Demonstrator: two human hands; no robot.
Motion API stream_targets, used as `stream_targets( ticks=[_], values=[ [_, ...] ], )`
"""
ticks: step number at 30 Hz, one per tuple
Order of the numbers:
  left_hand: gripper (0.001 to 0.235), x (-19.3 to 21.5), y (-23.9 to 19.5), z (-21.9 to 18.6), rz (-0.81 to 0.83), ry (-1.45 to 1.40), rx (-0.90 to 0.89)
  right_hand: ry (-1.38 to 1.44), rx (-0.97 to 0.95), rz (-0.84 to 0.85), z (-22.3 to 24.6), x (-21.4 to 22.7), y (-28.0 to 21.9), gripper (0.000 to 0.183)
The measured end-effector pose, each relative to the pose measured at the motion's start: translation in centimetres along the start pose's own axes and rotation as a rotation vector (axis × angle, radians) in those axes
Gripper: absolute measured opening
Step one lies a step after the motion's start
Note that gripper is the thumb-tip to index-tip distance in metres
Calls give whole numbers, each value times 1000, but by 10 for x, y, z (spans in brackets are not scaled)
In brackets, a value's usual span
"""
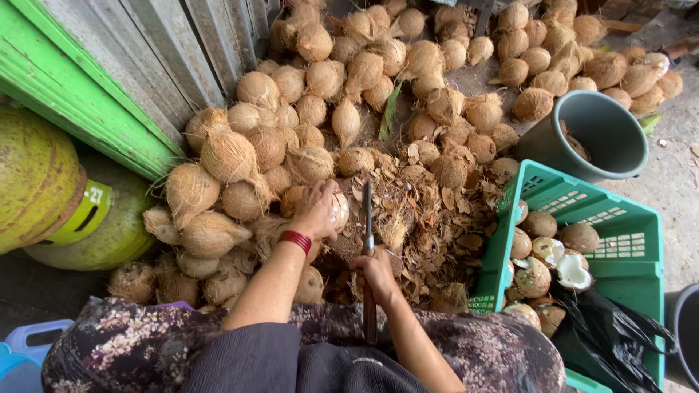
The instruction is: The person uses a long metal tool to peel the husk off a coconut, rotating it to remove the fibrous outer layer. The peeled coconut is placed into a green crate while the husk falls to the ground.
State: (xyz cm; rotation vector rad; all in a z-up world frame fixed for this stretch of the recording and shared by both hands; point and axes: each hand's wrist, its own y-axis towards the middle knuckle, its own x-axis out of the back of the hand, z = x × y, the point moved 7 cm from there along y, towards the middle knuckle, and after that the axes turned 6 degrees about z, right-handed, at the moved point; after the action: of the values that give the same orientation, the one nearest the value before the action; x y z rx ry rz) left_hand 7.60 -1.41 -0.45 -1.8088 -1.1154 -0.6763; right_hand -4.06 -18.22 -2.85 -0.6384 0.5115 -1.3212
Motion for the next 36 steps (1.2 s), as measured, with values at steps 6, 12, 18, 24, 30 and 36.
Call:
stream_targets(
  ticks=[6, 12, 18, 24, 30, 36],
  values=[
    [119, 6, -7, -2, -76, -136, -93, -61, 508, -9, 26, -3, -14, 16],
    [119, 7, -4, 6, -31, -204, 18, 365, -68, 181, -21, -36, 6, 17],
    [116, 14, -18, 21, -422, -633, -26, 105, 59, 116, -2, -8, -11, 15],
    [135, -8, -22, 22, -288, -204, 126, -111, -76, 116, -11, -12, -16, 13],
    [127, 0, -17, 18, -140, -182, 128, -249, 114, 44, 23, -9, -37, 13],
    [115, 0, -28, 15, -160, -270, 188, -391, 200, 20, 33, -6, -39, 6]
  ],
)
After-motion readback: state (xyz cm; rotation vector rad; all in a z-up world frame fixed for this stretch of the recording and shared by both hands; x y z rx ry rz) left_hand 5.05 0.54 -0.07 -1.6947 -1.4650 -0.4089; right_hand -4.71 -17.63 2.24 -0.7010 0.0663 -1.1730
